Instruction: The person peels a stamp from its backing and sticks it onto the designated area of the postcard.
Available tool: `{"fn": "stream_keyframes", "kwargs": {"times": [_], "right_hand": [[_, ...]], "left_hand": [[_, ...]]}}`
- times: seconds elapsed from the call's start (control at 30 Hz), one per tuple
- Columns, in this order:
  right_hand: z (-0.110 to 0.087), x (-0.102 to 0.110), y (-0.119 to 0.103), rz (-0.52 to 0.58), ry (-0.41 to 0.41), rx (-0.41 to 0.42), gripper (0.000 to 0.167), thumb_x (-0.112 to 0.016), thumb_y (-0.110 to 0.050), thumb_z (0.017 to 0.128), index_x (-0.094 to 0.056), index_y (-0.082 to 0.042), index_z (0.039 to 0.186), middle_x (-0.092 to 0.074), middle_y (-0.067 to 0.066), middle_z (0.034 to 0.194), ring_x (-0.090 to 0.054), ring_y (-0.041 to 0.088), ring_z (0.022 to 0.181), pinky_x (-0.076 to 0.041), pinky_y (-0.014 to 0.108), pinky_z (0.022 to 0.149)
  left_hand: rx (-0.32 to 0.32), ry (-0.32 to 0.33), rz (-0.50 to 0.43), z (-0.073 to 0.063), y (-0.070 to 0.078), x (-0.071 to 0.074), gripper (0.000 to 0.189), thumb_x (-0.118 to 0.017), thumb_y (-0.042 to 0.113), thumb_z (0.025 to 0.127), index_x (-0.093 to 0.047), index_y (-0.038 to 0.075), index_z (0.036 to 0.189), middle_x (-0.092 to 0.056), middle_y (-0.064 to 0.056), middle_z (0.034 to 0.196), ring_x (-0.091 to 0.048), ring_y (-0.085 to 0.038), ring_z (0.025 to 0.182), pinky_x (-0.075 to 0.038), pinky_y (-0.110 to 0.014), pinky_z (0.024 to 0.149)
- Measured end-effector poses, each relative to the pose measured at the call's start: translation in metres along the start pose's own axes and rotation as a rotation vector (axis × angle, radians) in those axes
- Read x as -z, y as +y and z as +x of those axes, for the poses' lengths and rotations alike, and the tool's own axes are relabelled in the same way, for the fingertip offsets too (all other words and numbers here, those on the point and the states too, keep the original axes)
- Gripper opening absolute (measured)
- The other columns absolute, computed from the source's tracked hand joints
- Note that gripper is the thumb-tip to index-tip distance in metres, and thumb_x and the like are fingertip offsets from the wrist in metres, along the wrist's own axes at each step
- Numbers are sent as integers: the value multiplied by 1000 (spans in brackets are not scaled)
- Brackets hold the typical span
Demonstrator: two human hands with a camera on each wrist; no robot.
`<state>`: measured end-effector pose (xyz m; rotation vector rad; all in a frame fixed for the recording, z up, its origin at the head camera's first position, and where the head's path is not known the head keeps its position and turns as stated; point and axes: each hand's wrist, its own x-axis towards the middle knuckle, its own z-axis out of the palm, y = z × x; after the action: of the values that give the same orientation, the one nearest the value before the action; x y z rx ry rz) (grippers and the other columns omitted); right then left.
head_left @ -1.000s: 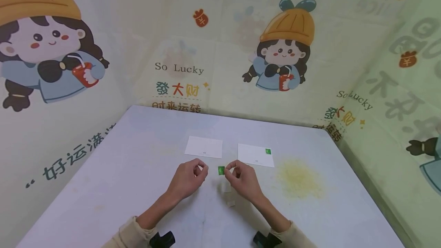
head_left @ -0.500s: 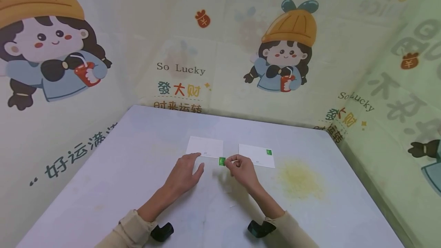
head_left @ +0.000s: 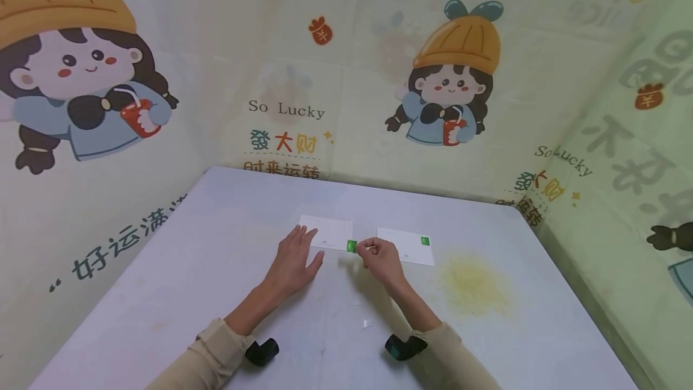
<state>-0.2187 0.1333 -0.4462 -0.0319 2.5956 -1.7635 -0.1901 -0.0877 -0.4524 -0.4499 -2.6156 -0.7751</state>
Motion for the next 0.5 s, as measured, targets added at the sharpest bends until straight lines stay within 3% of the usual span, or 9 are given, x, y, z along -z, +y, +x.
{"fn": "stream_keyframes", "kwargs": {"times": [0.27,0.5], "right_hand": [[14,-4,3,-36,19,-17,15,-71,-18,91,-73,-4,94,-54,-2,59,-40,12,54,-29,25,49],[26,-6,6,-63,26,-20,15,-70,-16,90,-74,-2,93,-56,-1,58,-43,12,55,-32,26,53]], "left_hand": [[18,-22,33,7,-9,-7,55,-68,21,96,-51,-8,140,-50,-34,144,-37,-50,143,-32,-63,113],[90,-62,66,16,-16,-12,56,-66,24,98,-49,-8,141,-46,-36,146,-34,-50,144,-30,-62,115]]}}
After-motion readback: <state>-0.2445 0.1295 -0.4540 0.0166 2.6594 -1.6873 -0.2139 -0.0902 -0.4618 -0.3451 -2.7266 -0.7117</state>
